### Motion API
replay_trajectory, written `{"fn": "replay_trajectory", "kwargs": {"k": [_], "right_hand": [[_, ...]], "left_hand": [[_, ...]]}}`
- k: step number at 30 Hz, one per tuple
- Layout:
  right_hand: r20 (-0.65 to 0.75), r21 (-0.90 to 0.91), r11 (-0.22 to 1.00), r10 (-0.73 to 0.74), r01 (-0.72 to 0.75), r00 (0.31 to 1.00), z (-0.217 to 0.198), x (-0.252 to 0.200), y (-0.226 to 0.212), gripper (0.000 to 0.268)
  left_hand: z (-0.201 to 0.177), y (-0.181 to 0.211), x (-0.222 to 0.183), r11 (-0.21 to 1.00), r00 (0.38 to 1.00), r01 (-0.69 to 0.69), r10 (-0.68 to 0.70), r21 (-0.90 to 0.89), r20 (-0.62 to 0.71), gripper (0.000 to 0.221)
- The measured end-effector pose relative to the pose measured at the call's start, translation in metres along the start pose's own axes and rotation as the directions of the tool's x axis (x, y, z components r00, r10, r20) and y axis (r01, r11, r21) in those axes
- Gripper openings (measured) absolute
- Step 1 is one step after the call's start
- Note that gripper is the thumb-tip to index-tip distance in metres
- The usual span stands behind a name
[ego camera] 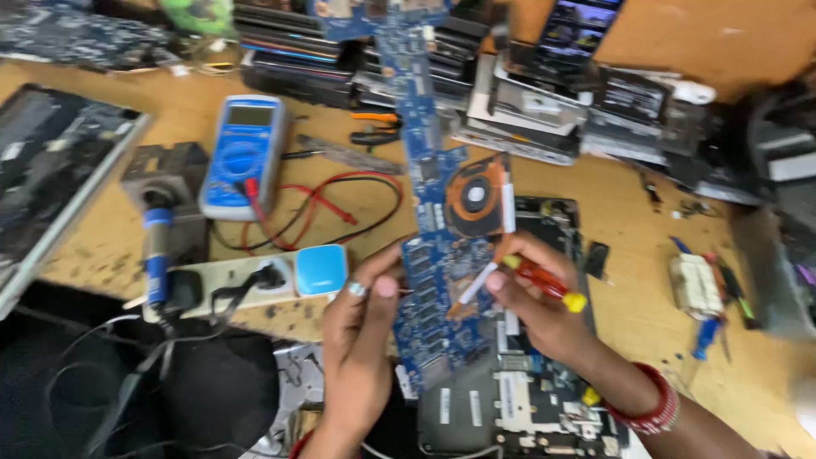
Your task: Inspecting and repairing a laptop motherboard using a screwdriver, multimeter, and brush.
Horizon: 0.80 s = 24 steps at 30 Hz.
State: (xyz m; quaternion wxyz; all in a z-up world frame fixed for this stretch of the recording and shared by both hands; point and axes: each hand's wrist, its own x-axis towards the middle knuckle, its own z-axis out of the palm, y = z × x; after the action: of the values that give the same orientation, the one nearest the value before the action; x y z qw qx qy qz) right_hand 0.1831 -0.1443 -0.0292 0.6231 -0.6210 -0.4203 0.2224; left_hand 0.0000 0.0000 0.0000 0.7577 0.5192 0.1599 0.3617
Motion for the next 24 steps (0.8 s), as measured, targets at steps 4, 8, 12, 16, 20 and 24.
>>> {"fn": "replay_trajectory", "kwargs": {"k": [4,8,12,16,20,24], "right_hand": [[0.031,0.058,0.998,0.037,-0.039,0.999,0.008,0.006,-0.013,0.020],[0.106,0.280,0.951,0.108,-0.134,0.988,0.013,0.009,-0.008,0.018],[0.213,0.304,0.946,0.049,-0.114,0.976,0.016,0.012,-0.004,0.015],[0.279,0.359,0.914,0.091,-0.191,0.956,0.016,0.011,-0.004,0.018],[0.343,0.394,0.904,0.021,-0.164,0.939,0.013,0.012,-0.005,0.019],[0.376,0.383,0.897,0.065,-0.219,0.924,0.016,0.013,-0.020,0.019]], "left_hand": [[-0.012,-0.014,-0.009,0.999,0.999,0.028,-0.027,-0.030,0.032,0.042],[-0.016,-0.004,-0.008,0.963,0.985,0.131,-0.100,-0.234,0.139,0.059],[-0.038,-0.026,0.017,0.971,0.949,0.088,-0.014,-0.224,0.314,0.081],[-0.043,-0.057,0.039,0.969,0.860,-0.108,0.202,-0.221,0.468,0.101],[-0.040,-0.057,0.041,0.977,0.901,0.037,0.058,-0.210,0.429,0.100],[-0.042,-0.051,0.028,0.959,0.945,0.205,-0.143,-0.194,0.295,0.100]]}}
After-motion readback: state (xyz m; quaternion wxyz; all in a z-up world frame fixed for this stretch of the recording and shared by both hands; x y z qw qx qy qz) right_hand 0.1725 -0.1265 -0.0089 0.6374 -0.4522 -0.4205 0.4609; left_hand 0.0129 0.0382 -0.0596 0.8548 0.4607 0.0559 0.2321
